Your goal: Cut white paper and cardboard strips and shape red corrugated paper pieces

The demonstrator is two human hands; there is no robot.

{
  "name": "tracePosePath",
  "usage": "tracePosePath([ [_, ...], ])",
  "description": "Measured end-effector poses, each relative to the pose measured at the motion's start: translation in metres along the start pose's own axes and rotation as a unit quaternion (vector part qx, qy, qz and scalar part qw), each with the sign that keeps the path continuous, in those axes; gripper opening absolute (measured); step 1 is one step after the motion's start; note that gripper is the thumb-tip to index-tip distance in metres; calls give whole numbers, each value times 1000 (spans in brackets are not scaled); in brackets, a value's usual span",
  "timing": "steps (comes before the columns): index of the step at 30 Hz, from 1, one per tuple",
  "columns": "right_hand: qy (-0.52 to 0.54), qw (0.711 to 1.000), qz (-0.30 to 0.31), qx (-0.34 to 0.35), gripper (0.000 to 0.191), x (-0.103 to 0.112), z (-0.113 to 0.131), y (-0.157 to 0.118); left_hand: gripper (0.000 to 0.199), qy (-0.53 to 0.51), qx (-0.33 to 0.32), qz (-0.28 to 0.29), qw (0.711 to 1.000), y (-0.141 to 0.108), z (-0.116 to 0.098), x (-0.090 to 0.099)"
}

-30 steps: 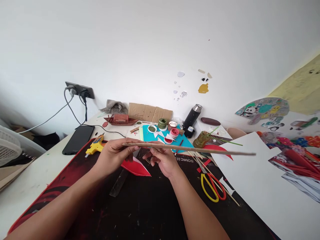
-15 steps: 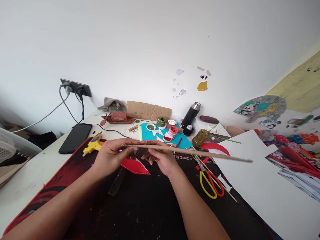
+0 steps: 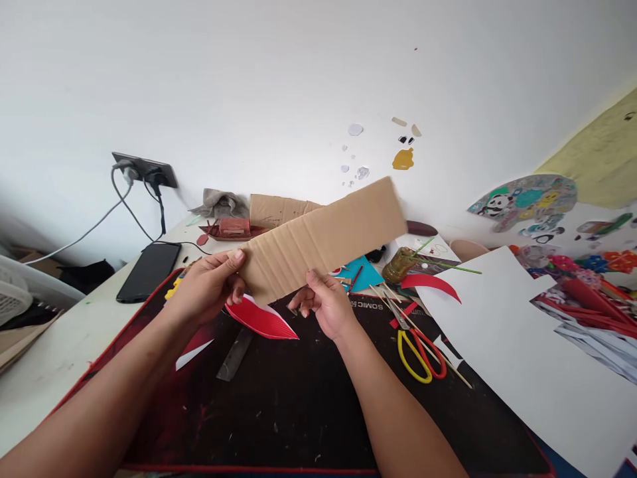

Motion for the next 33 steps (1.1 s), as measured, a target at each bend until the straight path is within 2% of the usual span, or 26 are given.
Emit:
tracePosePath([
  [5, -16, 1000, -5, -3, 56, -2, -3, 0, 53, -7, -38, -22, 999, 0, 4, -5],
  [8, -16, 1000, -9, -8, 52, -3, -4, 0, 52, -11, -36, -25, 999, 0, 5, -7],
  [12, -1, 998, -57, -7, 47, 1, -2, 1, 48, 7, 20, 44, 999, 2, 3, -5],
  [14, 4, 998, -59, -15, 47, 1, -2, 1, 44, 15, 40, 71, 997, 2, 2, -1],
  [19, 6, 997, -61, -39, 45, 3, -6, 1, 41, 36, 33, 104, 993, -1, 0, 0],
  [21, 10, 997, -63, -48, 44, 3, -8, 1, 51, 44, 14, 107, 993, -4, -3, -1],
  [24, 16, 997, -56, -56, 42, 3, -10, 1, 83, 60, 0, 114, 992, -8, -9, 3],
  [26, 19, 997, -56, -59, 41, 3, -11, 0, 90, 87, 3, 137, 987, -8, -12, 11],
  [29, 17, 996, -70, -60, 40, 3, -10, 0, 65, 142, -13, 171, 975, -5, -14, 24],
  [31, 12, 995, -82, -61, 40, 4, -9, 0, 48, 161, -26, 172, 971, -2, -14, 29],
  [33, 4, 994, -92, -63, 40, 4, -8, 0, 38, 174, -33, 172, 969, -1, -15, 30],
])
Point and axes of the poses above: each hand's wrist, its own y-axis towards the middle knuckle, its own x-axis out of the back of the hand, z = x × y, the point moved 3 cm from there along y, towards the middle knuckle, and after that the axes turned 8 degrees about x, right-handed, at the moved point
